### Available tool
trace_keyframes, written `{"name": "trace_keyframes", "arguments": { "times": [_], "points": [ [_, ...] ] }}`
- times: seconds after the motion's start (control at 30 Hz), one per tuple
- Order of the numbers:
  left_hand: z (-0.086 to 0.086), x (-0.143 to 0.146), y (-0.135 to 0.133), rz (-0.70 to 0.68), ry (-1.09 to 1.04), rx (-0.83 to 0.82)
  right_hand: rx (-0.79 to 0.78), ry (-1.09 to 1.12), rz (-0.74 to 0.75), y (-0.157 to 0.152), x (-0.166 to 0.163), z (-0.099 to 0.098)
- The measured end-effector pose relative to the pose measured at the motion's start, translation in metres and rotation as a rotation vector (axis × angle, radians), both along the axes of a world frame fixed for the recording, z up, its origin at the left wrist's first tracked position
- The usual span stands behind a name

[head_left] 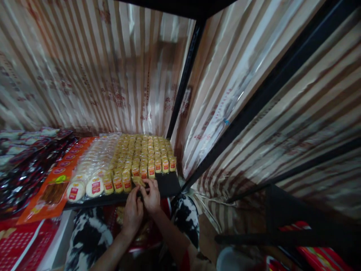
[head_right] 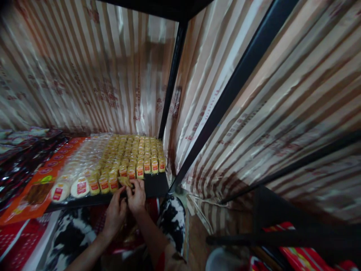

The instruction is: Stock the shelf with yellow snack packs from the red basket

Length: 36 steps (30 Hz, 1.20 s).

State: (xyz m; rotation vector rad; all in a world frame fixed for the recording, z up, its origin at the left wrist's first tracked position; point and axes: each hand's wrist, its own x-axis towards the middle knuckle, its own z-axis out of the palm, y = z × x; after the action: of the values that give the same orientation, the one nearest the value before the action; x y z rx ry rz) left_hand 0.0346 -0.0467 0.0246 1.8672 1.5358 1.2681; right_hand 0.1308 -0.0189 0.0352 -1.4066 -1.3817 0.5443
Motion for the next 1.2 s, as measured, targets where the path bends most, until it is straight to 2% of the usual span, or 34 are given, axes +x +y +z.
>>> {"name": "trace_keyframes", "arguments": {
  "times": [0.13,0.33,0.47,0.57,0.63,0.7,0.8,0.93,1.07,1.2],
  "points": [
    [0.003,0.006,-0.002,-0.016,-0.007,-0.025,-0.043,-0.001,0.002,-0.004,0.004,-0.003],
    [-0.002,0.006,0.000,-0.049,-0.042,-0.083,-0.091,0.022,-0.019,-0.002,0.006,-0.004],
    [-0.002,0.003,-0.002,-0.050,-0.085,-0.071,-0.055,-0.006,-0.020,-0.002,0.004,-0.003],
    [0.006,0.000,0.000,0.018,-0.124,-0.089,-0.002,0.028,-0.015,-0.006,0.007,-0.001],
    [0.014,0.001,0.004,0.076,-0.160,-0.157,0.021,0.066,-0.024,-0.011,0.013,0.003],
    [0.024,0.003,0.010,0.070,-0.224,-0.260,0.027,0.089,-0.020,-0.016,0.021,0.008],
    [0.035,0.012,0.022,-0.035,-0.339,-0.367,0.012,0.102,0.004,-0.023,0.036,0.014],
    [0.033,0.031,0.038,-0.172,-0.378,-0.407,0.006,0.110,-0.048,-0.028,0.052,0.013],
    [0.029,0.056,0.052,-0.192,-0.309,-0.358,0.093,0.020,-0.209,-0.030,0.060,0.013],
    [0.039,0.083,0.068,-0.213,-0.210,-0.338,0.148,-0.045,-0.313,-0.034,0.063,0.015]
  ]
}}
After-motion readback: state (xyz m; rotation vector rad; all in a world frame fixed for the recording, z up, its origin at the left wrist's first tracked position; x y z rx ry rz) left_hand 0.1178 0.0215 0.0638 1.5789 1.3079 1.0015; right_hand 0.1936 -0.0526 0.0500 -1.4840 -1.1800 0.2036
